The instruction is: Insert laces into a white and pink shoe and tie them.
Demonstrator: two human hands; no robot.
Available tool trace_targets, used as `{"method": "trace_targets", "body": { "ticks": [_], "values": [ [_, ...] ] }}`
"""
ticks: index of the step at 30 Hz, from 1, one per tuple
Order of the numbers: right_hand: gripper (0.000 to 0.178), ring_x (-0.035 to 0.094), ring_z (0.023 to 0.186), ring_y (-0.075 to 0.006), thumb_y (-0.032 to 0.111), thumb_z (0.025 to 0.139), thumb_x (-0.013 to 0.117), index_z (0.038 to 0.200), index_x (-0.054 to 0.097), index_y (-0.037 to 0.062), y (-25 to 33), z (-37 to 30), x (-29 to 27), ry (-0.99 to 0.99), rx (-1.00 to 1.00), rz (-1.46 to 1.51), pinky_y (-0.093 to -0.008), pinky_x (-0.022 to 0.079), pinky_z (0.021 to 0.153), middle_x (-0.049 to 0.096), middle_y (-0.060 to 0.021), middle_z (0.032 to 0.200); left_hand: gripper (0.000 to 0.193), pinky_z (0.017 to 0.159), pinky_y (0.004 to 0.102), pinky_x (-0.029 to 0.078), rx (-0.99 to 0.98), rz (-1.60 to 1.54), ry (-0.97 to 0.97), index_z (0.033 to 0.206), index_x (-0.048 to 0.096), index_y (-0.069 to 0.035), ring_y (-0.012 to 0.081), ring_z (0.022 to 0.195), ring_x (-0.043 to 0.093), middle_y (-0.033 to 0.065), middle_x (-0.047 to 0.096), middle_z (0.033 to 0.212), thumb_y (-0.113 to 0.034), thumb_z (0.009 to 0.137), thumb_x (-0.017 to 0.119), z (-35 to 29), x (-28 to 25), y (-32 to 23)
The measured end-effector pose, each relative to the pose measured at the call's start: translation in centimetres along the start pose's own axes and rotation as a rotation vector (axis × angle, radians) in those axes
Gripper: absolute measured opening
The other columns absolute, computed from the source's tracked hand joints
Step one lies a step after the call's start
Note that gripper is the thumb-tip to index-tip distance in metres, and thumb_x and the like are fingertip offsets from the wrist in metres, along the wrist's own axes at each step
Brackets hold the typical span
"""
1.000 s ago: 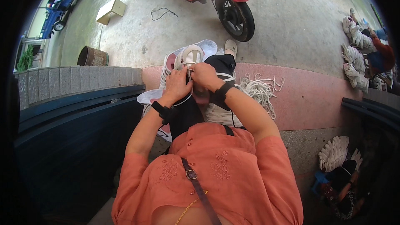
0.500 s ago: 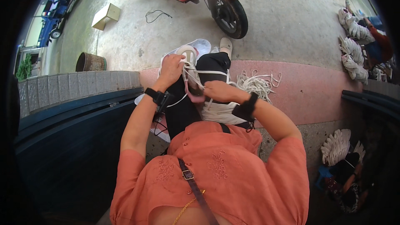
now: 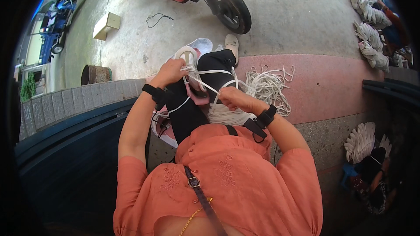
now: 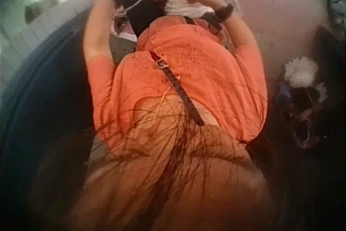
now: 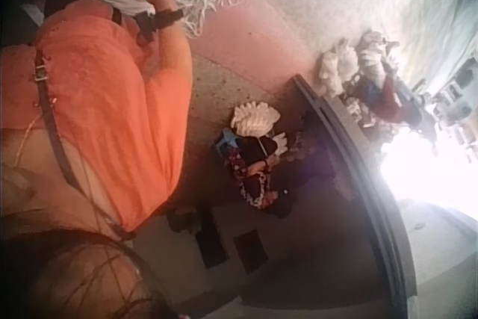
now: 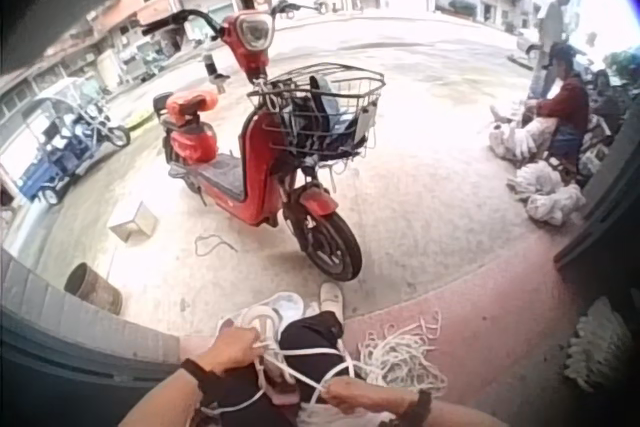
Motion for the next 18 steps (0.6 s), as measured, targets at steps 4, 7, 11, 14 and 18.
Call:
{"method": "trace_targets", "body": {
  "ticks": [4, 7, 11, 14, 18],
  "values": [
    [0.025, 0.026, 0.053, -0.0057, 0.022, 0.097, 0.052, 0.076, 0.04, 0.0169, 0.9, -0.3, -0.9, 0.023, -0.017, 0.091, -0.0248, 0.024, 0.048, 0.03, 0.0076, 0.067, 0.015, 0.077, 0.0491, 0.05, -0.108, 0.035, 0.009, 0.083, 0.075, -0.003, 0.0382, 0.082, 0.066, 0.0175, 0.07, 0.08, -0.016, 0.082, 0.068, -0.9, -0.1, 0.6],
    [0.027, 0.026, 0.051, -0.0055, 0.022, 0.098, 0.052, 0.074, 0.04, 0.0182, 2.3, -0.6, -1.3, 0.129, -0.08, 0.36, -0.0242, 0.025, 0.048, 0.029, 0.0085, 0.065, 0.013, 0.073, 0.0466, 0.049, 0.231, 0.476, -0.248, 0.082, 0.074, -0.006, 0.033, 0.081, 0.067, 0.0147, 0.069, 0.075, -0.014, 0.08, 0.065, -4.7, -0.3, -4.5],
    [0.027, 0.029, 0.052, -0.0058, 0.019, 0.098, 0.052, 0.074, 0.04, 0.0171, 9.3, -6.7, -7.0, 0.084, -0.476, 0.725, -0.026, 0.027, 0.048, 0.03, 0.0081, 0.065, 0.008, 0.068, 0.0449, 0.048, 0.191, 0.563, -0.426, 0.083, 0.068, -0.009, 0.0297, 0.075, 0.066, 0.0114, 0.064, 0.068, -0.013, 0.081, 0.061, -7.8, 0.3, -3.7],
    [0.022, 0.032, 0.056, -0.0087, 0.011, 0.095, 0.051, 0.076, 0.04, 0.0136, 17.3, -20.8, -11.6, 0.118, -0.935, 0.732, -0.0292, 0.031, 0.055, 0.034, 0.0042, 0.07, 0.006, 0.063, 0.0504, 0.05, -0.057, 0.333, -0.589, 0.091, 0.063, -0.008, 0.0355, 0.065, 0.064, 0.0154, 0.063, 0.069, -0.01, 0.086, 0.059, -8.3, -1.2, 0.0],
    [0.018, 0.036, 0.062, -0.0125, -0.001, 0.091, 0.049, 0.079, 0.04, 0.0089, 25.4, -40.6, -13.6, 0.192, -1.386, 0.615, -0.0334, 0.035, 0.064, 0.04, -0.001, 0.076, 0.012, 0.071, 0.0514, 0.053, -0.379, -0.084, -0.704, 0.098, 0.06, -0.005, 0.0408, 0.075, 0.066, 0.0149, 0.067, 0.079, -0.014, 0.09, 0.059, -8.0, 0.9, 3.2]
  ]
}}
Point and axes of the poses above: each hand's wrist, its own z-axis towards the middle knuckle, its own x-axis out of the palm, y = z × x, the point moved 10 cm from there along z, towards the middle knuckle
